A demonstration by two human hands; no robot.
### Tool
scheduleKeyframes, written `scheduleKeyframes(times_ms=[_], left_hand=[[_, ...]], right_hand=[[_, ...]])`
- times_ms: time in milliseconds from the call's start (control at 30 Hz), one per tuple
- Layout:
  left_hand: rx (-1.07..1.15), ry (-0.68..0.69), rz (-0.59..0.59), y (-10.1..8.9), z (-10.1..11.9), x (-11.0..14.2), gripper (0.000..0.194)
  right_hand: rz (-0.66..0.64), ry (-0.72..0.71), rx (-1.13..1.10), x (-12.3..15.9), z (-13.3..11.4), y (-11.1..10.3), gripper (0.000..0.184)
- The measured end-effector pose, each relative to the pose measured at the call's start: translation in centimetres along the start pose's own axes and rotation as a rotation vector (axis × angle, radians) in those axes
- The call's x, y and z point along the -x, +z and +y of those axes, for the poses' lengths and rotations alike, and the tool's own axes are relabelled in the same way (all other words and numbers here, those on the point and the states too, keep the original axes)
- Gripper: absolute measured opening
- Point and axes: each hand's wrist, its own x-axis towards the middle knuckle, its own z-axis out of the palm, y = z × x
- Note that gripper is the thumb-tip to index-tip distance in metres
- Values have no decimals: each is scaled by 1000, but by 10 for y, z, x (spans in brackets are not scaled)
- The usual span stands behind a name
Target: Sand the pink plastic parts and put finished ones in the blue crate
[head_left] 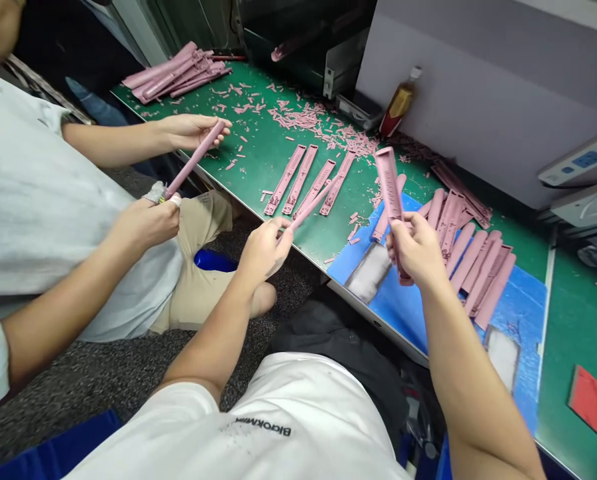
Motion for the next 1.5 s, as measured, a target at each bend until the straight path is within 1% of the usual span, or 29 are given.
scheduleKeyframes(times_ms=[33, 100, 167, 233, 300, 333, 433, 500, 567, 633, 667, 700, 733, 767, 833, 867, 900, 967, 1033, 1100, 1200, 1267, 1333, 1400, 1433, 1500], left_hand=[[88, 60, -15, -8, -3, 8, 21], [240, 239, -76, -21, -6, 23, 20], [336, 398, -139, -29, -4, 34, 19], [394, 463, -186, -30, -2, 42, 19], [430, 450, -232, -25, -1, 46, 20], [440, 413, -251, -20, -1, 47, 20], [417, 235, -285, -2, -3, 50, 30], [374, 158, -306, 8, -4, 47, 39], [287, 179, -301, 12, -6, 34, 44], [138, 234, -239, 14, -9, 6, 46], [41, 242, -197, 14, -10, -14, 49], [-61, 217, -164, 14, -12, -36, 53], [-161, 157, -150, 15, -14, -60, 59], [-252, 72, -163, 16, -15, -83, 66], [-381, -75, -248, 21, -15, -120, 78], [-412, -105, -301, 25, -14, -132, 80], [-423, -99, -350, 30, -12, -139, 79], [-415, -26, -405, 40, -6, -140, 72], [-398, 38, -421, 50, -2, -129, 66], [-379, 82, -433, 57, 0, -117, 63], [-335, 127, -435, 57, 4, -109, 63], [-315, 132, -386, 52, 9, -110, 61], [-313, 136, -303, 46, 19, -107, 56], [-322, 195, -254, 41, 30, -96, 46], [-332, 249, -252, 39, 35, -87, 41], [-376, 370, -286, 37, 42, -65, 35]], right_hand=[[38, -30, -64, 7, 2, -4, 49], [97, -51, -172, 16, 6, -7, 60], [91, -29, -264, 21, 9, -7, 67], [51, -3, -348, 27, 12, -8, 67], [58, -9, -417, 37, 16, -11, 61], [91, -24, -440, 44, 18, -13, 58], [237, -79, -462, 66, 25, -23, 47], [325, -104, -464, 79, 29, -31, 39], [392, -103, -452, 87, 32, -38, 33], [417, -83, -411, 86, 31, -44, 32], [407, -71, -375, 82, 29, -46, 33], [380, -59, -331, 74, 27, -47, 34], [340, -52, -279, 63, 24, -48, 36], [288, -47, -221, 49, 20, -48, 37], [190, -44, -99, 17, 14, -45, 39], [153, -44, -38, -1, 12, -42, 39], [124, -43, 25, -18, 10, -39, 37], [95, -45, 165, -50, 10, -28, 29], [61, -60, 351, -75, 12, -15, 19], [3, -74, 553, -93, 14, 0, 11], [-68, -89, 726, -109, 12, 18, 11], [-60, -90, 777, -116, 9, 24, 18], [-32, -79, 813, -119, 6, 22, 27], [-7, -89, 803, -117, 6, 14, 30], [0, -110, 791, -115, 7, 8, 30], [6, -159, 780, -109, 10, -3, 33]])
